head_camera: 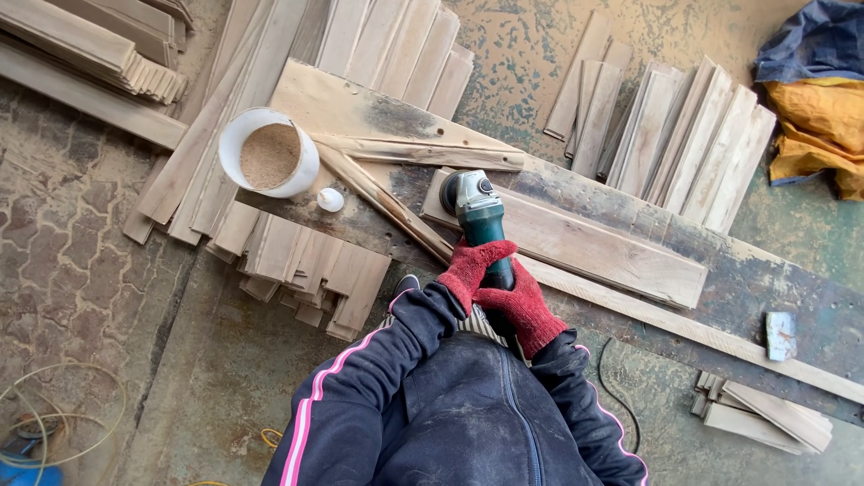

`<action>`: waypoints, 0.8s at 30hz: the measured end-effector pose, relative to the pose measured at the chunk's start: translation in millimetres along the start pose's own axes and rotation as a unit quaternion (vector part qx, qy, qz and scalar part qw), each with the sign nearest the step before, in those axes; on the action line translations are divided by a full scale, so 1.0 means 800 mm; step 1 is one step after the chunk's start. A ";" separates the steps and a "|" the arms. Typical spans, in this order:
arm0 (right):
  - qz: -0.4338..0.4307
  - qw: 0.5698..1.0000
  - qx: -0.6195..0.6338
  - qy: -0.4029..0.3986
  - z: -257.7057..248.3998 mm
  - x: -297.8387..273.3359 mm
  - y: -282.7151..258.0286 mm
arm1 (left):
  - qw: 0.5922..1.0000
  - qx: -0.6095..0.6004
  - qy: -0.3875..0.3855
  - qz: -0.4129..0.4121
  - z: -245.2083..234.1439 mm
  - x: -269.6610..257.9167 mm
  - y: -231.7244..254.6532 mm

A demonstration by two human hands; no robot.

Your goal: Sanding wooden planks using an angle grinder with a sanding disc attachment.

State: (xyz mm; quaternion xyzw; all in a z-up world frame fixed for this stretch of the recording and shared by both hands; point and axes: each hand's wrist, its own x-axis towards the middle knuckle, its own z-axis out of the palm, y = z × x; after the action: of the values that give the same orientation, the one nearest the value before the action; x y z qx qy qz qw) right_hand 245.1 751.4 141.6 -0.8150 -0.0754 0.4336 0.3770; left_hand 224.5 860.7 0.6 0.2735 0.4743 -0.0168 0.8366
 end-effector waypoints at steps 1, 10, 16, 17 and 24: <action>0.000 1.000 0.007 0.004 -0.005 0.000 0.007 | 1.000 -0.018 -0.007 -0.002 0.008 -0.006 0.000; 0.021 0.996 0.070 0.058 -0.064 -0.004 0.068 | 0.999 0.007 -0.024 -0.025 0.082 -0.027 -0.031; 0.055 0.969 0.199 0.135 -0.106 -0.020 0.109 | 0.997 -0.014 -0.070 -0.024 0.154 -0.035 -0.067; 0.058 0.959 0.228 0.160 -0.111 -0.026 0.113 | 0.996 -0.013 -0.086 -0.026 0.166 -0.036 -0.072; 0.067 0.917 0.333 0.210 -0.144 -0.028 0.182 | 0.982 0.110 -0.150 -0.025 0.214 -0.002 -0.136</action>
State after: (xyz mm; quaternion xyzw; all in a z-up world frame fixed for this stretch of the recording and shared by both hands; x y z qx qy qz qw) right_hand 289.7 575.2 96.5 -0.7180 0.2094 0.2766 0.6035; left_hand 326.6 686.9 22.0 0.3463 0.3451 -0.1306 0.8625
